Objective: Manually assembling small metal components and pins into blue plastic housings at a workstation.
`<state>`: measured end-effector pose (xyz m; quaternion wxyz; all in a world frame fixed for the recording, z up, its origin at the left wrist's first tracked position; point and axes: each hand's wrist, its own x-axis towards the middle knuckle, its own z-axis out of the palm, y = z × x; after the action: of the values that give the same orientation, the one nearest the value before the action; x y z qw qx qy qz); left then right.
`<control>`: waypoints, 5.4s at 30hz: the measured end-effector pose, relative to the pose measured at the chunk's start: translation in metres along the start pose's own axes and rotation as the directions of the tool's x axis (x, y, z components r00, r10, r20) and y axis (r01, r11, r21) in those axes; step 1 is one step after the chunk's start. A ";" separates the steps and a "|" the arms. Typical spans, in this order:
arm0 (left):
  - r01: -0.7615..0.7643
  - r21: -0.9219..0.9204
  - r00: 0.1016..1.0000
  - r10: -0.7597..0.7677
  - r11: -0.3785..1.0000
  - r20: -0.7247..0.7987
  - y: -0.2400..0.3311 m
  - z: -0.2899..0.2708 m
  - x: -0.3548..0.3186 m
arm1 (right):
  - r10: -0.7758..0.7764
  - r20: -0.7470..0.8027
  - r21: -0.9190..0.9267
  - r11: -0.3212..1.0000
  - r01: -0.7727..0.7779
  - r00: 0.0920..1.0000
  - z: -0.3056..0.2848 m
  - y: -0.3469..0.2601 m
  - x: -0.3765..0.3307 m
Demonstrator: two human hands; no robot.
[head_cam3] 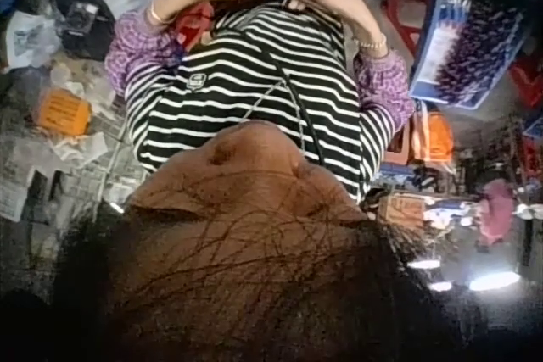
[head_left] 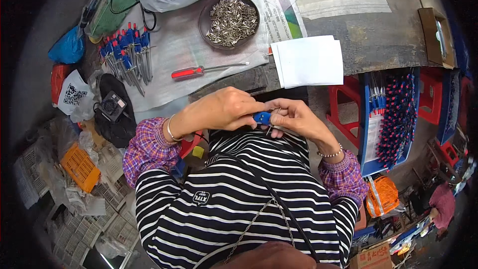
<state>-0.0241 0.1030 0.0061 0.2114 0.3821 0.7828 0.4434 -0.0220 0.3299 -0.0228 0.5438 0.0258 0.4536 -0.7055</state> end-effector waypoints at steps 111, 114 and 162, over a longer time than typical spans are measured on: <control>-0.107 -0.209 0.936 0.027 0.972 -0.352 -0.008 0.025 0.081 | -0.278 -0.397 0.147 0.921 0.360 0.875 -0.026 0.026 0.003; -0.124 -0.202 0.936 0.047 0.971 -0.349 -0.003 0.016 0.079 | -0.267 -0.393 0.174 0.918 0.356 0.880 -0.028 0.025 0.003; 0.022 -0.797 0.760 -0.528 0.604 -0.379 0.012 0.013 -0.029 | -0.420 -0.237 -0.256 0.897 0.361 0.876 0.068 -0.005 0.030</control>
<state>0.0072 0.0911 0.0090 0.1695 -0.0291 0.6026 0.7793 -0.0073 0.2621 0.0040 0.3177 -0.0209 0.5932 -0.7395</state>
